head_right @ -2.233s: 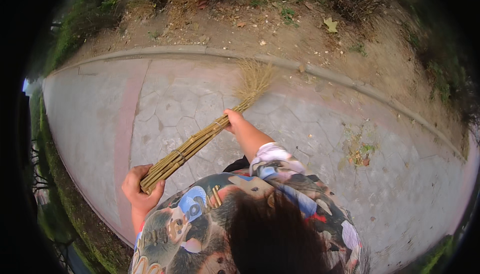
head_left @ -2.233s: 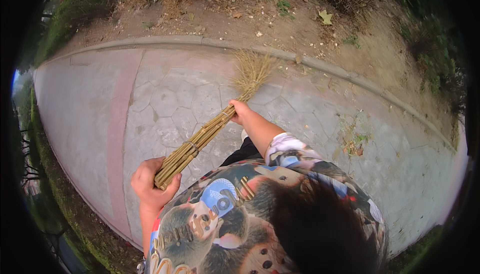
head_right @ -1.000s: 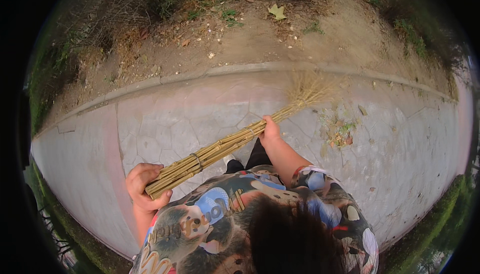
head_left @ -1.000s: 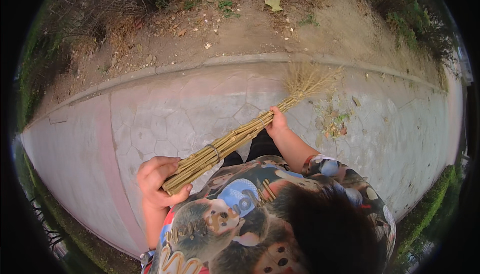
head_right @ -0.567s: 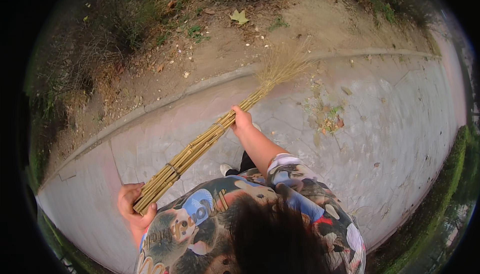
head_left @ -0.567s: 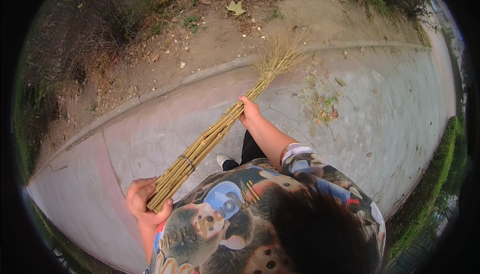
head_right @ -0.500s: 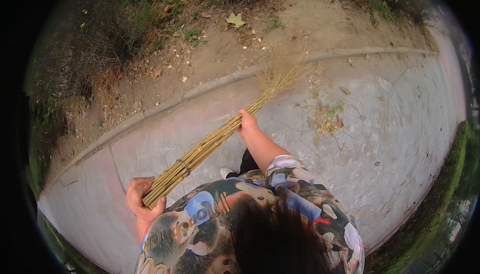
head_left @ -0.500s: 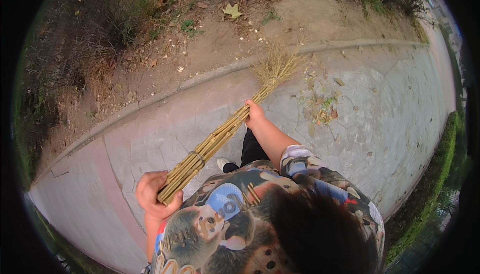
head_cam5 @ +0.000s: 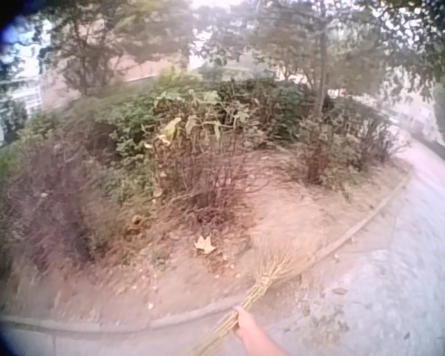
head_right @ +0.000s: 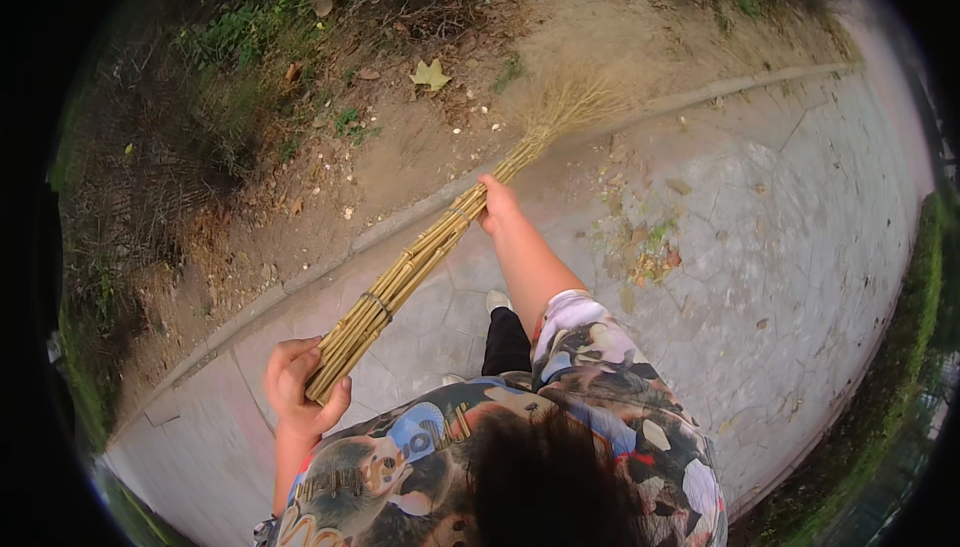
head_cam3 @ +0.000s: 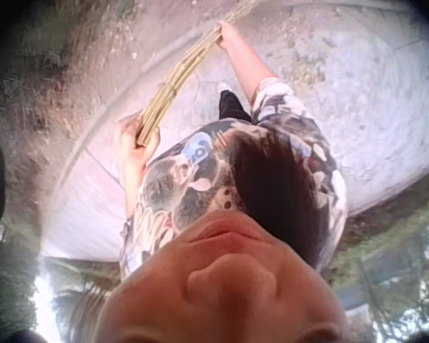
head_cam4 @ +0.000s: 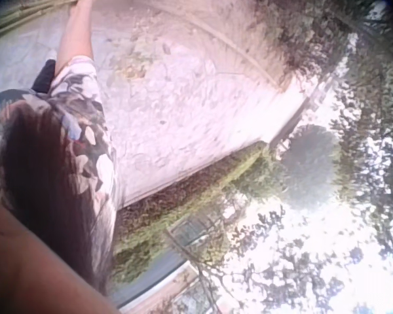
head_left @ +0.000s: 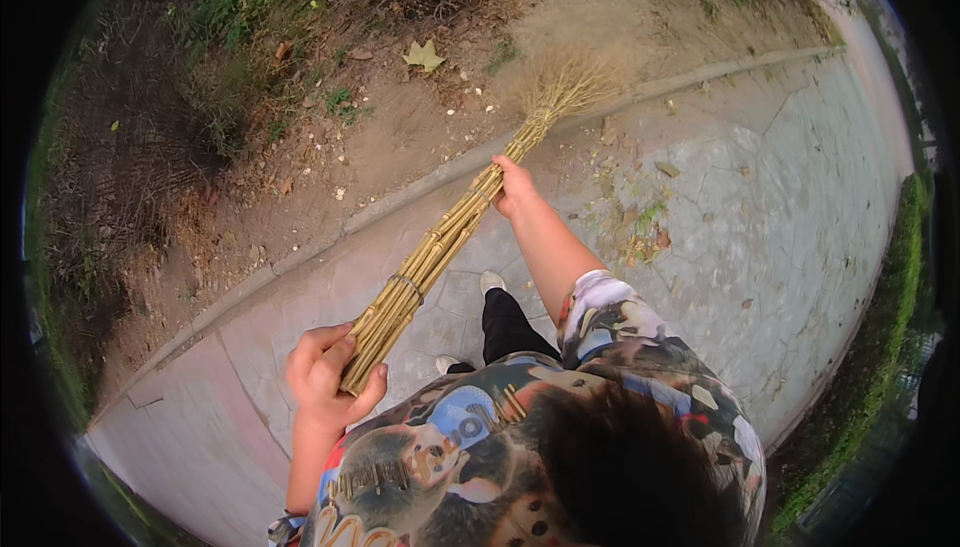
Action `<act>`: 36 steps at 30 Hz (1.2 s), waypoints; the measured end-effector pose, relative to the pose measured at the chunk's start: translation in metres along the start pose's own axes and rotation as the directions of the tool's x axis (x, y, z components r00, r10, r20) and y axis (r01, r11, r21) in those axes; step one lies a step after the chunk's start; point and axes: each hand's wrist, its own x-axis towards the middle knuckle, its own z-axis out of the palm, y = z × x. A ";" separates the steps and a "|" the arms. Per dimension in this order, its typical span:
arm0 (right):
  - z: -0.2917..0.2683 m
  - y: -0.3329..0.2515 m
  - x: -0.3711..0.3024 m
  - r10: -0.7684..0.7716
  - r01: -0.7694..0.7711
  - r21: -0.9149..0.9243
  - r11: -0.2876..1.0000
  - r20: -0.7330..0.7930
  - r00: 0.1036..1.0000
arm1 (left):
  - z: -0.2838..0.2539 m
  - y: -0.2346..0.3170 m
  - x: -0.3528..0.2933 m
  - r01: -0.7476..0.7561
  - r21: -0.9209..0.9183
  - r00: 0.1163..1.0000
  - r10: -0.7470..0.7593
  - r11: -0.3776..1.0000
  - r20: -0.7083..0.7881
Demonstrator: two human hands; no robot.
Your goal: The person sweeps a paved outdoor walkway with a traditional straw broom, moving debris and leaves toward the edge of the path. The camera is mounted on the person's head, providing a first-person view of the sweeping action.
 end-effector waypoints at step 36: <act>-0.118 0.111 -0.133 -0.097 0.679 0.733 0.043 -0.673 0.733 | 0.208 -0.030 0.380 -0.255 -0.664 -0.116 0.660 0.703 0.743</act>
